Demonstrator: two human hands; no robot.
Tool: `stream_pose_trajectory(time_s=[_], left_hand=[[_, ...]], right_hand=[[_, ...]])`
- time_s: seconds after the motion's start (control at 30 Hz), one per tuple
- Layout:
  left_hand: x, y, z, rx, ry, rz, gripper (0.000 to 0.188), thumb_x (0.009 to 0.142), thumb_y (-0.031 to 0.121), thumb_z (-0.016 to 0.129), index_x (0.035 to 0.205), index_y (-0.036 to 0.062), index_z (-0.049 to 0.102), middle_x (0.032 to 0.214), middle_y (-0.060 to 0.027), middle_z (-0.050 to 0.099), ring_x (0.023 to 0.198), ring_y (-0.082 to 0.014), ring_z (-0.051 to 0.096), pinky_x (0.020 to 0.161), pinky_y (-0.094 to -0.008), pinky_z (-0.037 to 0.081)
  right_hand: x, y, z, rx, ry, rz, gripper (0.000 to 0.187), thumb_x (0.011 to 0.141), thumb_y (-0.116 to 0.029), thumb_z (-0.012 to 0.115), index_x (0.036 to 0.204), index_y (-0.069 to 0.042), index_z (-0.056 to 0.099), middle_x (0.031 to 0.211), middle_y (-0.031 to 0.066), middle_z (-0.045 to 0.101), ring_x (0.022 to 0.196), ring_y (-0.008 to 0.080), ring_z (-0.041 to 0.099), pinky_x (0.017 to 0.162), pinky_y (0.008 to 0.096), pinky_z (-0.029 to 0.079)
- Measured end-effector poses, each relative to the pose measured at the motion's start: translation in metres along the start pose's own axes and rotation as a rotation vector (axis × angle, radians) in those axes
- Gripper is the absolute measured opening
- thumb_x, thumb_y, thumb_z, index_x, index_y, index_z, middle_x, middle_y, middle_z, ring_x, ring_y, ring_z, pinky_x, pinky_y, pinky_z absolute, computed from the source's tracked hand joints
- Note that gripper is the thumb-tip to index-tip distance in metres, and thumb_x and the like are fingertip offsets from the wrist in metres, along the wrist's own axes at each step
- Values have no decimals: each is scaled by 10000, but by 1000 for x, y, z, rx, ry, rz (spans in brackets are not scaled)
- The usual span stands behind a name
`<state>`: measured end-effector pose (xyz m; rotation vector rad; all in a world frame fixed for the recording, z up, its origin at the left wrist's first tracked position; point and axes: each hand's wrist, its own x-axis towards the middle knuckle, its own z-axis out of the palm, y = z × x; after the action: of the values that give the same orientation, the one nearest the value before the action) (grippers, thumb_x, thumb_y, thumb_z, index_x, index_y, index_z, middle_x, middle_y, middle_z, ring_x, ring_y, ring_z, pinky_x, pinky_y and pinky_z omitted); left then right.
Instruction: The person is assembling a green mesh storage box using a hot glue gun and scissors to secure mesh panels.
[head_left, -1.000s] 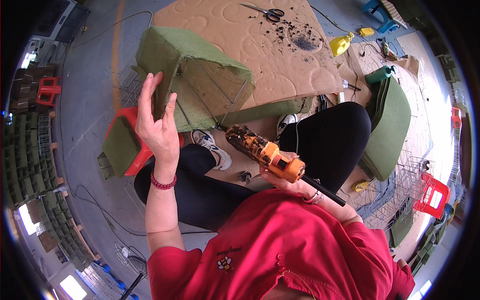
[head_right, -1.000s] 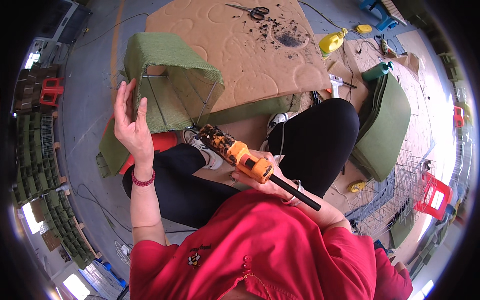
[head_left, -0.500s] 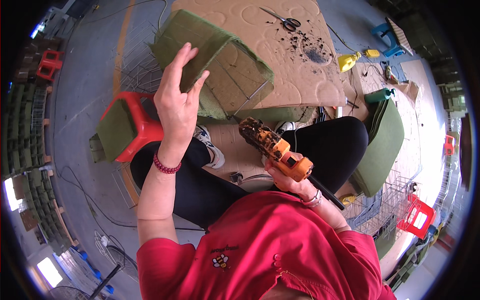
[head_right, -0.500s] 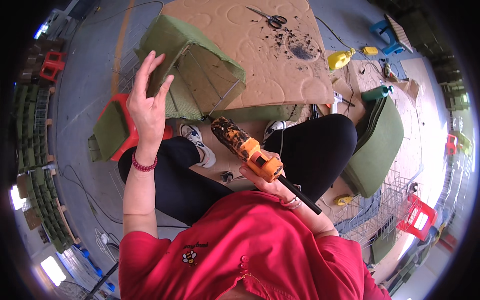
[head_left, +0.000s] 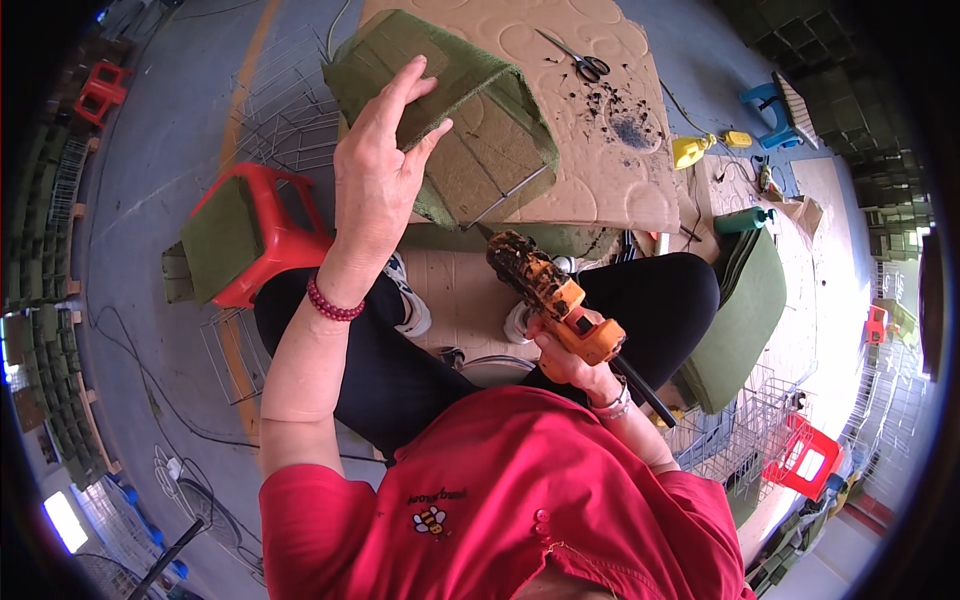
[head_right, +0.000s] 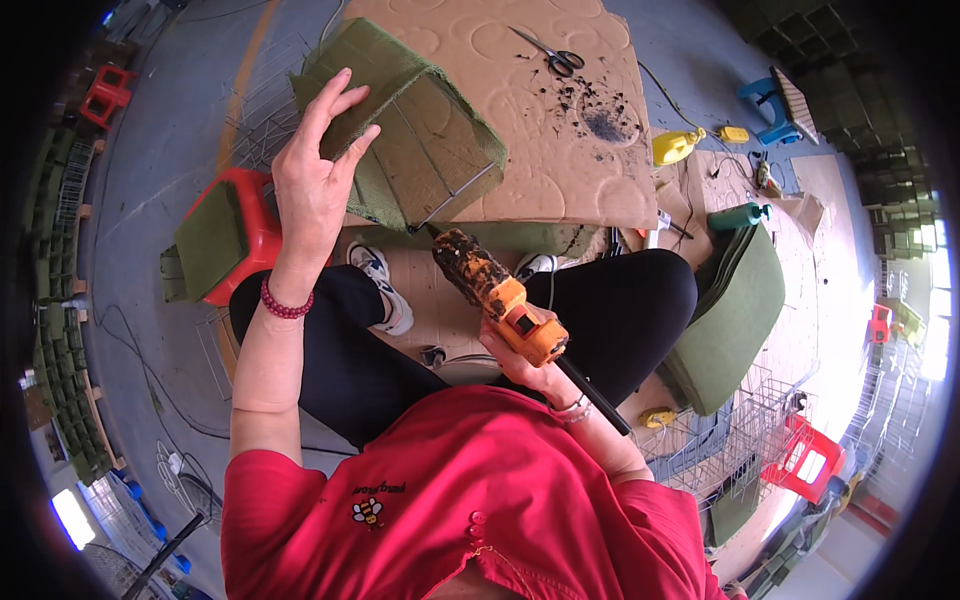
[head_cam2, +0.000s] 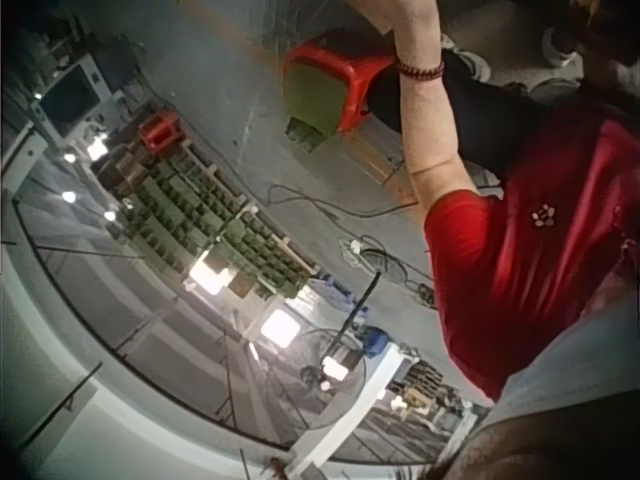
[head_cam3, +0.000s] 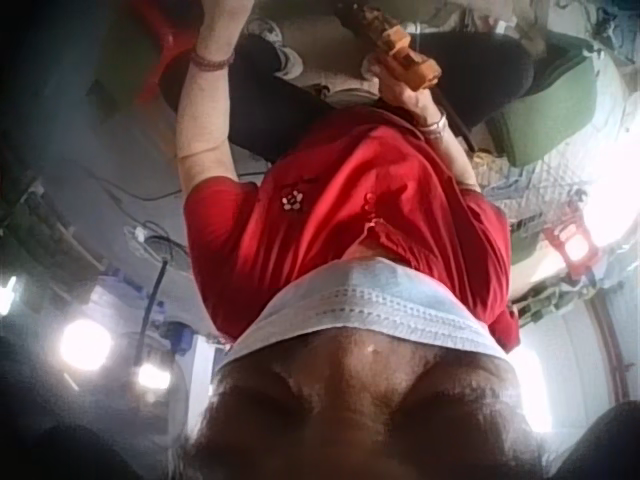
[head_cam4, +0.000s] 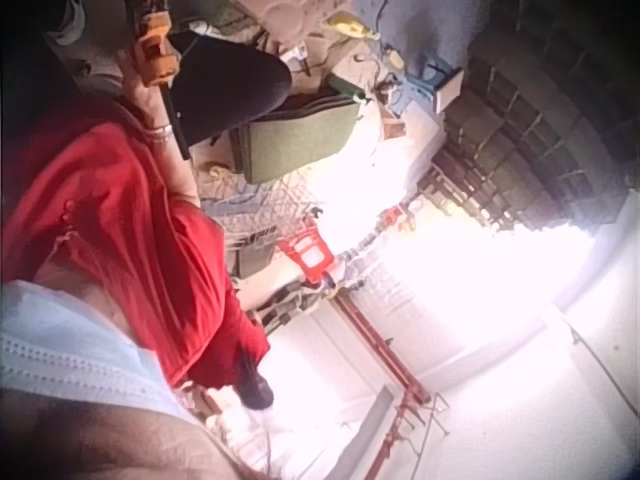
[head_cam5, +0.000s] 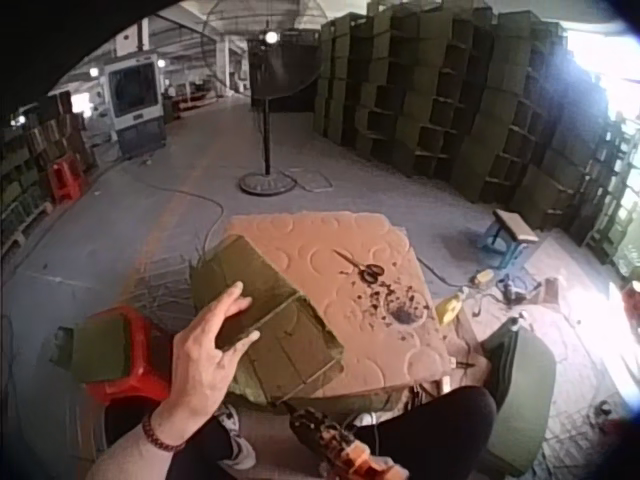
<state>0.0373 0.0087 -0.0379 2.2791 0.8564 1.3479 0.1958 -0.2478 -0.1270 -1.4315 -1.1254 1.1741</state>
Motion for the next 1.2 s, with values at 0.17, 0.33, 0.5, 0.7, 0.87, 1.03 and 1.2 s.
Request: stream_pose_trajectory(time_s=[0.17,0.33,0.5,0.7,0.87,1.03,1.2], left_hand=[[3,6,-1,-19,-26,-86,643,805,-8,758,1393,116,526,1205,-93,694,1071,-232,679,884,-339,556],[4,4,2,-17,-25,-92,648,804,-6,758,1394,122,523,1204,-85,695,1050,-230,687,874,-340,558],[4,4,2,-29,-13,-86,668,804,-3,758,1408,136,509,1200,-71,697,1035,-217,689,823,-323,568],[6,7,2,-41,-28,-123,673,804,8,761,1412,144,505,1198,-61,699,1011,-212,695,783,-312,573],[6,2,3,-10,-5,-78,681,799,16,767,1413,141,502,1184,-59,705,949,-205,704,757,-313,571],[8,8,2,-24,-46,-157,687,797,28,771,1415,154,499,1175,-58,708,914,-212,706,779,-322,571],[6,4,3,-41,-20,-121,692,795,40,776,1417,161,498,1173,-58,709,929,-224,705,788,-328,566]], right_hand=[[1,-9,3,211,62,40,158,862,-9,631,1020,-6,636,921,47,649,872,120,598,796,295,495],[2,2,8,-5,62,-118,89,859,-41,707,904,-45,630,823,-26,614,744,64,568,648,244,465],[-2,-5,3,207,58,26,118,891,-16,592,1004,0,621,918,55,625,887,131,581,812,301,479],[0,-2,-1,197,60,30,202,896,-16,595,1097,5,580,925,61,612,871,134,574,800,301,472],[1,-2,-1,220,78,31,227,904,-27,597,1127,7,572,934,65,615,876,136,579,800,302,475],[3,-10,-2,224,95,39,157,894,-36,622,1047,-3,609,903,51,625,861,120,577,787,291,474],[1,-7,1,156,56,42,123,881,-23,632,1002,-6,622,889,48,632,844,116,576,782,290,477]])
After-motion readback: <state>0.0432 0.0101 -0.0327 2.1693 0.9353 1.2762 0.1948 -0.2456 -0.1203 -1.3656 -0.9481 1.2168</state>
